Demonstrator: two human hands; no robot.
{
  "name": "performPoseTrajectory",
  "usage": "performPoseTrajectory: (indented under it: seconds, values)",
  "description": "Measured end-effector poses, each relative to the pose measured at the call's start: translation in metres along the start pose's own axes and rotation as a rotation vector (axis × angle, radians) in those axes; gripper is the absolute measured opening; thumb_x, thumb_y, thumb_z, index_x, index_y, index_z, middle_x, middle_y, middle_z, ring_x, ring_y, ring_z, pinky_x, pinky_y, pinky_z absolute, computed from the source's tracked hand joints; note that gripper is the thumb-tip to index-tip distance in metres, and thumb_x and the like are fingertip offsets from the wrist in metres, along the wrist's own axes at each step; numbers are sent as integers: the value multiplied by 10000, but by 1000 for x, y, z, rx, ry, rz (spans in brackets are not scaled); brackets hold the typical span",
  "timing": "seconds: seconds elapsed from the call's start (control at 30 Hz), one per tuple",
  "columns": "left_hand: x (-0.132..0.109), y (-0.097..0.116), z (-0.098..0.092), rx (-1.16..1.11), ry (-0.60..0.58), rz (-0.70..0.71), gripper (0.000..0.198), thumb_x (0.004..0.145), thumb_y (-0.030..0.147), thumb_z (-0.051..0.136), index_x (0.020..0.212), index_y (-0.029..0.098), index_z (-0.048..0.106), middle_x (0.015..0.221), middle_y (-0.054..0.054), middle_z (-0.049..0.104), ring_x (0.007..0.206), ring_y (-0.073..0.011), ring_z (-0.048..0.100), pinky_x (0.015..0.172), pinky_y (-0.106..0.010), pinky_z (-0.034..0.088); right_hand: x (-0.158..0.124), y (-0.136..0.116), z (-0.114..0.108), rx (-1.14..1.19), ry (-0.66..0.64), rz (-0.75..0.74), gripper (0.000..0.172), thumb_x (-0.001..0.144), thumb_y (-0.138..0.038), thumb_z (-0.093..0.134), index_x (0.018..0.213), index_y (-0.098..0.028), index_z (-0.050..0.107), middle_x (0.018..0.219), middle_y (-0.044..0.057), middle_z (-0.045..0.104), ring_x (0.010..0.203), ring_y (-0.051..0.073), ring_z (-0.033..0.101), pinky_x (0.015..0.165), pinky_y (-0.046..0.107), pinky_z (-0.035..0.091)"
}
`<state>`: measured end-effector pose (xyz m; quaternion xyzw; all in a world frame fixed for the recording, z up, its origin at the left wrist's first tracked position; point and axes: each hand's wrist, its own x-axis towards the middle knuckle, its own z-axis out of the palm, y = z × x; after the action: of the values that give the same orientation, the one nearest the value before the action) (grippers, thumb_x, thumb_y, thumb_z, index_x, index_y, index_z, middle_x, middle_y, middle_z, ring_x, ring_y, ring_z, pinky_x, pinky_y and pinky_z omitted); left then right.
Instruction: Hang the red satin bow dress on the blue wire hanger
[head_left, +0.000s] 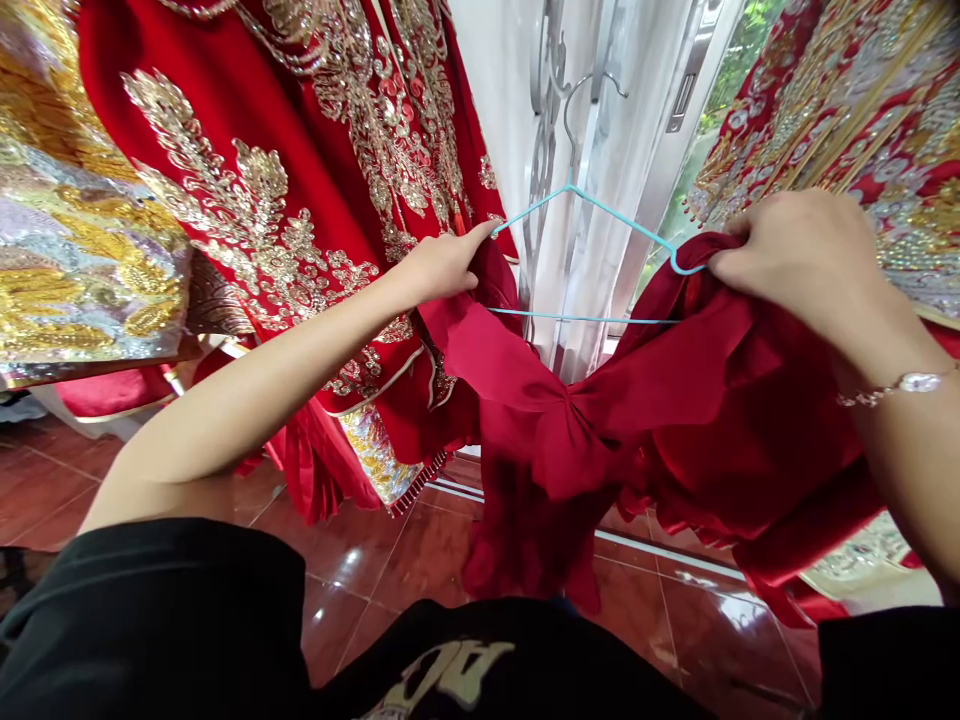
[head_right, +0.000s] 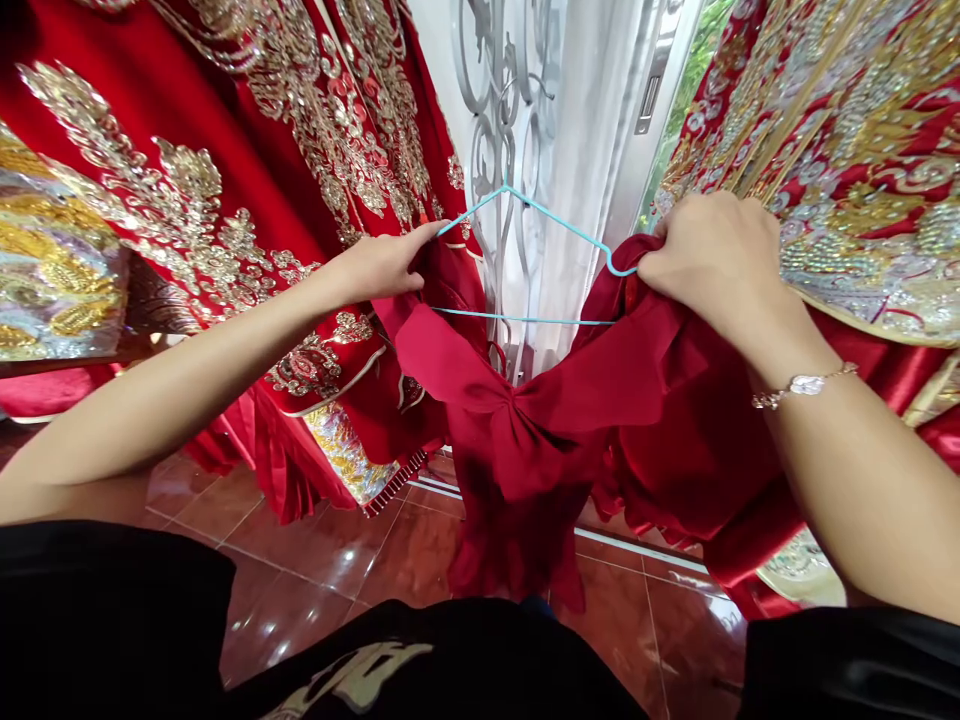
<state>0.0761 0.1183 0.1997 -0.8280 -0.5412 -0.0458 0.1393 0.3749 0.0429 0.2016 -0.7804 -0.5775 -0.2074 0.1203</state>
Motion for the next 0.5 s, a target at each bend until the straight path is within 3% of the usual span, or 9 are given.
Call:
performPoseTrajectory:
  seconds: [0.13, 0.27, 0.37, 0.5]
  values:
    - [7, -11, 10, -172, -5, 15, 911, 809, 158, 578, 1618, 267, 172, 1171, -88, 669, 1032, -265, 647, 887, -352, 501, -5, 0, -1, 46, 29, 13, 338, 819, -212, 609, 1097, -76, 745, 1062, 201, 667, 1136, 371, 606, 881, 496, 453]
    - [3, -10, 23, -223, 146, -2, 856, 811, 150, 543, 1598, 289, 237, 1363, -88, 607, 1166, -297, 605, 1003, -432, 489, -3, 2, 1, 28, 24, 0, 314, 802, -214, 618, 1062, -99, 748, 1029, 177, 675, 1100, 370, 630, 860, 510, 483]
    - [2, -8, 36, -241, 221, -50, 925, 808, 131, 533, 1623, 267, 118, 1471, -139, 521, 1227, -339, 580, 1066, -511, 449, -4, 1, 2, 33, 11, 3, 358, 818, -238, 604, 1122, -105, 738, 1057, 190, 677, 1117, 383, 624, 857, 523, 479]
    - [16, -22, 55, -439, 248, 68, 1058, 757, 102, 582, 1617, 258, -15, 1585, -178, 354, 1264, -324, 571, 1096, -483, 447, -4, 1, 7, 59, 5, 14, 380, 850, -291, 599, 1141, -88, 733, 1103, 218, 661, 1169, 401, 591, 876, 540, 462]
